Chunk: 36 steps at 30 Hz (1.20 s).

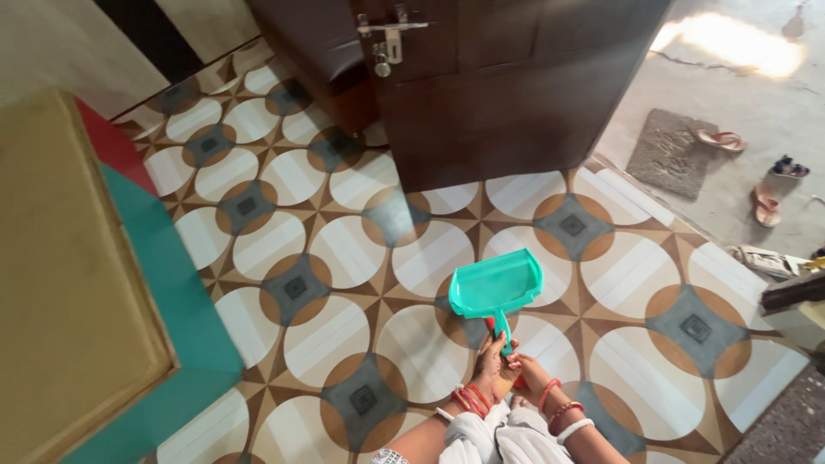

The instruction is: The person sweeps a patterned tiled floor using a red broom and a teal dustpan. They move around a room containing a bed and several plastic chairs, sweeping debris into the dustpan.

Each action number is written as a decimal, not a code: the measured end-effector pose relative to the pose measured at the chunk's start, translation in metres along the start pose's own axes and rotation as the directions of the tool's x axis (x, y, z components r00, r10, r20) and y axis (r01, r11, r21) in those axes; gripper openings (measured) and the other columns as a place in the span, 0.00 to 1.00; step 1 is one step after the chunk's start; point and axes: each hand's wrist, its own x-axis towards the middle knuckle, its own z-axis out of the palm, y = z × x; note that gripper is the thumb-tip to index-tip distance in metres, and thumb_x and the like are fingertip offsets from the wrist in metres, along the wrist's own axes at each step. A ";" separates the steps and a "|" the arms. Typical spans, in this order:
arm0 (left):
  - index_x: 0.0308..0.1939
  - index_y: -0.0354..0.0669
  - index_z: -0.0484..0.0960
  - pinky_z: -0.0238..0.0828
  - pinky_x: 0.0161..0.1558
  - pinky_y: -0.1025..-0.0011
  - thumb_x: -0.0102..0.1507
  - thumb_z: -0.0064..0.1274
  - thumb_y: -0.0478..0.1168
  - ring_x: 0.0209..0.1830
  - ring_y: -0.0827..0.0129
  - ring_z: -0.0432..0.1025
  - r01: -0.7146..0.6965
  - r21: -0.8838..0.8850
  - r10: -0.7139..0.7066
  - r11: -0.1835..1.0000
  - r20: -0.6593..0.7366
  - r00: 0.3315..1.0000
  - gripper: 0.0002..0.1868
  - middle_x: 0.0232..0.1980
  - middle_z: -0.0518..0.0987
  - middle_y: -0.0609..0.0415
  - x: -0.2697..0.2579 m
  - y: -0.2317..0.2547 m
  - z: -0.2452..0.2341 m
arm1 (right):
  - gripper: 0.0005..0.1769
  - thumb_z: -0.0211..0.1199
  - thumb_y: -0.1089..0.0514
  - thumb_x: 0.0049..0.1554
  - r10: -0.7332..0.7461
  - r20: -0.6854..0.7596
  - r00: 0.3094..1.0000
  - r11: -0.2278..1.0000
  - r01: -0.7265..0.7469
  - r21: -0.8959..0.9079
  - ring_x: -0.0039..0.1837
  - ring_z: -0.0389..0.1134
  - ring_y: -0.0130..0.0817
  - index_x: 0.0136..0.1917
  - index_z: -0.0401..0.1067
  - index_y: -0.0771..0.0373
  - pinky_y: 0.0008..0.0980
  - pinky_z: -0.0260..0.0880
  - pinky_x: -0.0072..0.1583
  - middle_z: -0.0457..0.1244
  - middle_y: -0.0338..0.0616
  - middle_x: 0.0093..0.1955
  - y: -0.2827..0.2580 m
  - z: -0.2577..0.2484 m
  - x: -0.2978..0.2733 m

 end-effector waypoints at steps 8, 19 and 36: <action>0.52 0.47 0.73 0.62 0.29 0.76 0.73 0.52 0.45 0.26 0.74 0.64 -0.090 -0.036 0.094 0.995 0.155 0.983 0.09 0.38 0.73 0.57 -0.050 0.034 -0.016 | 0.11 0.58 0.52 0.65 -0.050 0.282 0.958 0.997 0.031 0.071 0.38 0.64 0.22 0.55 0.70 0.60 0.27 0.69 0.40 0.65 0.34 0.39 0.011 0.030 0.008; 0.53 0.47 0.71 0.64 0.32 0.75 0.73 0.54 0.46 0.27 0.74 0.65 -0.225 -0.082 0.231 0.971 0.067 0.971 0.11 0.38 0.73 0.58 -0.071 0.085 -0.045 | 0.15 0.58 0.56 0.62 0.126 0.120 0.985 0.949 -0.084 -0.304 0.48 0.69 0.28 0.61 0.69 0.58 0.32 0.73 0.46 0.67 0.40 0.53 0.050 0.087 0.022; 0.46 0.53 0.72 0.60 0.30 0.76 0.70 0.49 0.46 0.24 0.76 0.62 -0.444 -0.229 0.423 0.866 -0.135 0.896 0.06 0.37 0.75 0.60 -0.004 0.145 0.001 | 0.10 0.60 0.61 0.56 0.154 0.308 0.939 0.967 -0.080 -0.240 0.39 0.66 0.27 0.52 0.72 0.63 0.25 0.68 0.37 0.66 0.41 0.41 -0.088 0.127 0.097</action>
